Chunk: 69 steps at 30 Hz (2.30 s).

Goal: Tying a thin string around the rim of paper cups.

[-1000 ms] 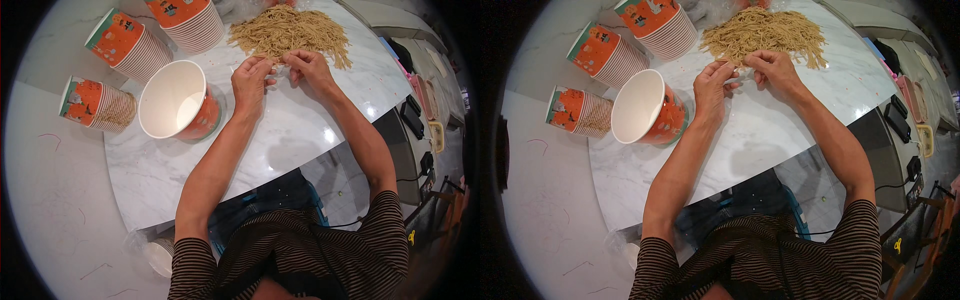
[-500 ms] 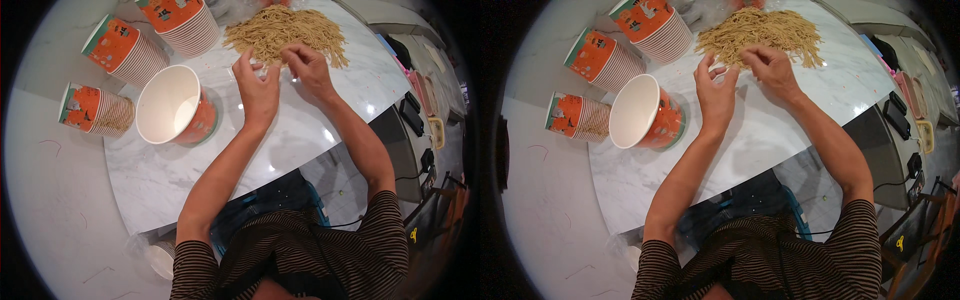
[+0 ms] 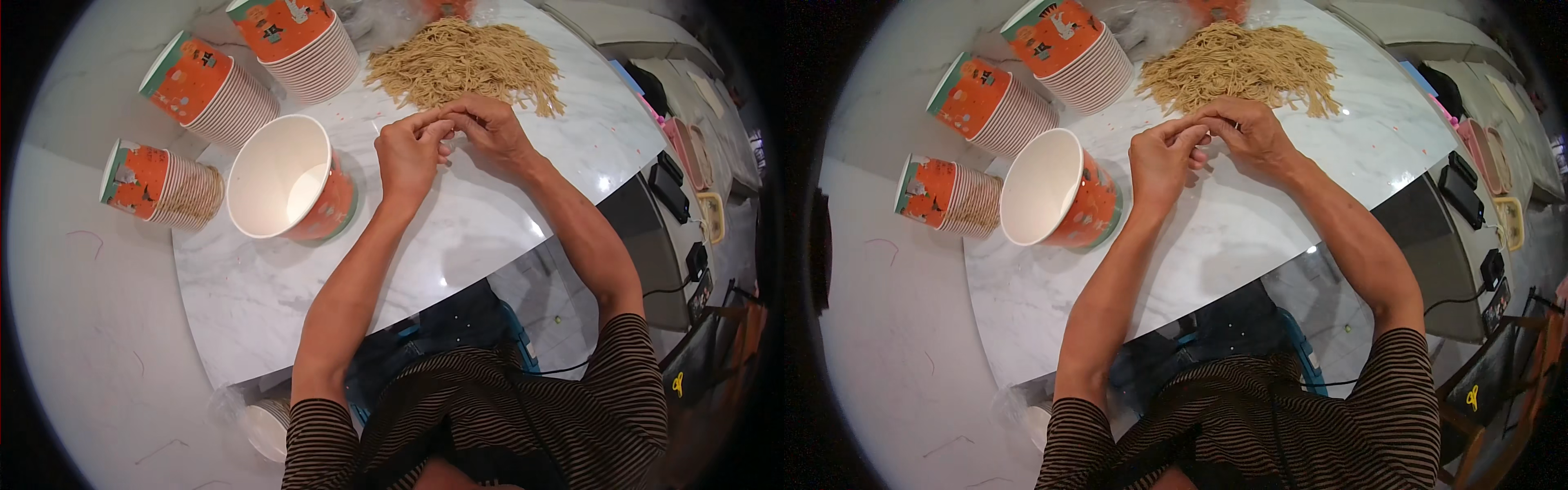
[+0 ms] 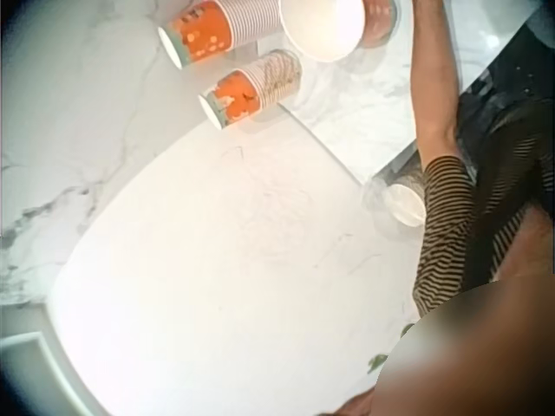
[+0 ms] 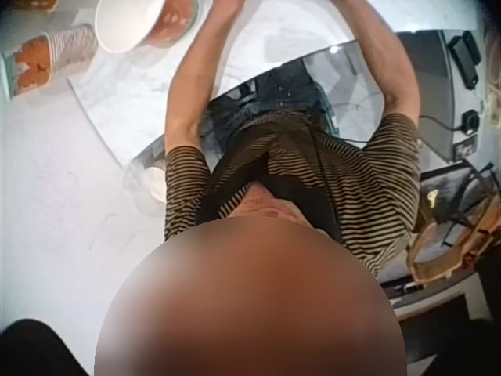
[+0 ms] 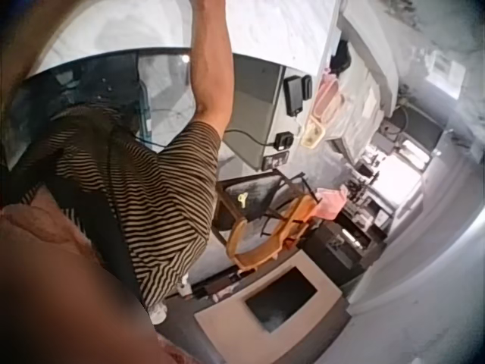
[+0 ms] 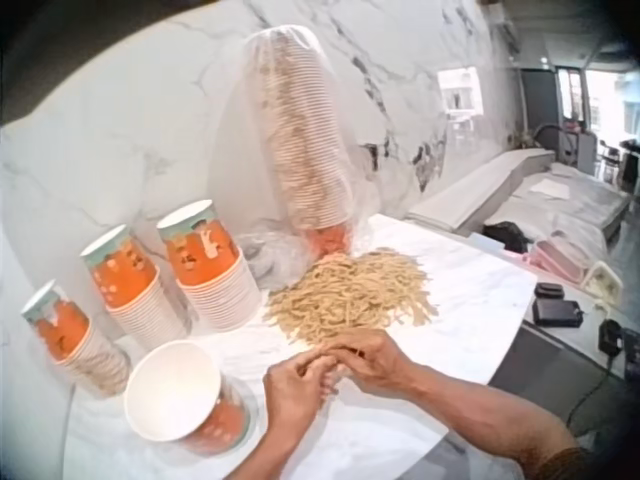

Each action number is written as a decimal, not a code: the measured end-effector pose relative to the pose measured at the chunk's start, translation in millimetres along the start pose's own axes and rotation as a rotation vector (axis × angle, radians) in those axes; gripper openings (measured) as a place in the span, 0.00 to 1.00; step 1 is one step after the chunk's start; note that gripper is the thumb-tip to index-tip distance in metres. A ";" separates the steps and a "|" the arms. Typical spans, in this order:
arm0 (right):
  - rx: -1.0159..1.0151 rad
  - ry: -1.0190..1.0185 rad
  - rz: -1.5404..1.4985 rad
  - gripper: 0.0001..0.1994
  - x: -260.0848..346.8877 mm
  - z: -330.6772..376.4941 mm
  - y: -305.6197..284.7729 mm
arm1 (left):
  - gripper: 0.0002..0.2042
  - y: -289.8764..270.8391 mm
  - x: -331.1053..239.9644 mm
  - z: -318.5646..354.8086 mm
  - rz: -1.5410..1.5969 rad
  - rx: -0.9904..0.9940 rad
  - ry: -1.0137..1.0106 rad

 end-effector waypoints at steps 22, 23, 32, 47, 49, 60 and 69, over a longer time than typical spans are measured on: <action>0.062 -0.166 0.853 0.24 -87.1 -32.6 -34.0 | 0.10 -63.1 -3.3 107.2 -0.127 0.447 -0.240; 0.058 -0.185 0.861 0.24 -85.8 -33.7 -34.1 | 0.10 -72.3 -8.7 120.8 -0.145 0.497 -0.307; 0.003 -0.159 1.065 0.23 -61.3 -35.3 -34.0 | 0.04 -139.2 -19.3 174.6 -0.234 0.328 -0.323; 0.789 0.704 -0.520 0.13 103.1 59.1 136.5 | 0.05 -144.1 -15.5 163.3 -0.350 0.127 0.061; 0.798 0.729 -0.520 0.09 97.3 57.4 137.7 | 0.05 -153.9 -8.0 167.1 -0.277 0.105 -0.018; 0.717 0.739 -0.247 0.09 83.8 43.0 130.7 | 0.11 -185.8 27.0 163.8 -0.193 0.117 -0.255; 0.637 0.726 -0.086 0.13 93.7 41.6 128.7 | 0.11 -184.3 35.6 163.6 -0.226 0.152 -0.247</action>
Point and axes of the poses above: each hand's wrist, its own z-axis away from the middle knuckle, its own y-axis out of the palm, x = y × z, the point moved 6 cm from there along -z, towards the middle knuckle, and after that the axes turned 1 degree about -y, right-handed, at the moved point
